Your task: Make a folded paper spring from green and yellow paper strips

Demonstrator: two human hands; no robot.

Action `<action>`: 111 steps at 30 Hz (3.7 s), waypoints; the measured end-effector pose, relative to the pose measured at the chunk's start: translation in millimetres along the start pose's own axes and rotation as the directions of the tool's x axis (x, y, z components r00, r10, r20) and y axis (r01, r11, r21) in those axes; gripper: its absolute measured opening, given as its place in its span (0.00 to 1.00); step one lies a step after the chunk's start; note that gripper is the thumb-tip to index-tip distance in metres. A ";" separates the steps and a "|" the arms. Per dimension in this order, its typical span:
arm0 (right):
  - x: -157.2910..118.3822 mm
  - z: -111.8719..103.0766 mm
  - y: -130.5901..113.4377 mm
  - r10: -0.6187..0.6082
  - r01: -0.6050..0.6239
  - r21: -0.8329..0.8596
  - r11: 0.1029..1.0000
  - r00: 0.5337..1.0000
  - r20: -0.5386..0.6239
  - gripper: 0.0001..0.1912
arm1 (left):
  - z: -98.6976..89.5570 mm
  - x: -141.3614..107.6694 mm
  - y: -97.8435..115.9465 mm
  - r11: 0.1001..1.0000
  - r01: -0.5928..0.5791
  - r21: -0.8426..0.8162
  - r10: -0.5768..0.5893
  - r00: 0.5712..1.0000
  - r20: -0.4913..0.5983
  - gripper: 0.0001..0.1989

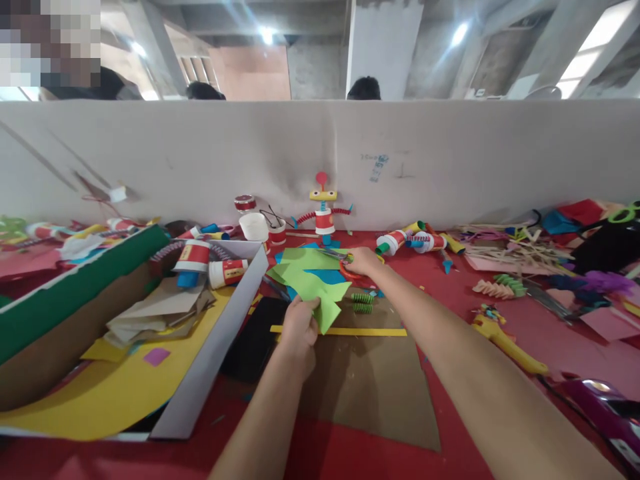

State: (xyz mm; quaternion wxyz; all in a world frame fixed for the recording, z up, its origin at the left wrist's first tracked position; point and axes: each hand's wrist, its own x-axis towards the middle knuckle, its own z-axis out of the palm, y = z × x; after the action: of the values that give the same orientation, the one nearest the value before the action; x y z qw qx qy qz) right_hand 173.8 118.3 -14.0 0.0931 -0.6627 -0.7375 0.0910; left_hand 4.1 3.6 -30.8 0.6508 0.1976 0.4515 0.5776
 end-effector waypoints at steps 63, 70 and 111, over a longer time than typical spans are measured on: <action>-221.9 -20.0 4.8 -0.247 0.323 0.107 0.940 0.866 -0.435 0.22 | -35.0 -97.6 22.0 -0.105 -0.744 0.660 0.437 0.562 0.703 0.18; -29.6 -40.7 -49.7 -0.166 0.213 0.152 0.965 0.947 -0.275 0.14 | 8.5 -80.5 -40.6 -0.397 -0.761 0.514 0.163 0.493 0.855 0.06; 117.0 41.4 -9.5 0.234 0.202 0.807 0.555 0.893 -0.384 0.30 | 7.4 -61.3 -73.4 -0.538 -0.744 0.397 0.564 0.033 0.825 0.07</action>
State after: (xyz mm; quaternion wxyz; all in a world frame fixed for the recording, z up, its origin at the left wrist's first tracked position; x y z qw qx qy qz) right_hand 141.7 233.2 -49.6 0.5612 -0.5480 -0.5568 0.2733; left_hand 56.8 -70.1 -62.1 -0.1599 0.8052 0.3354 0.4622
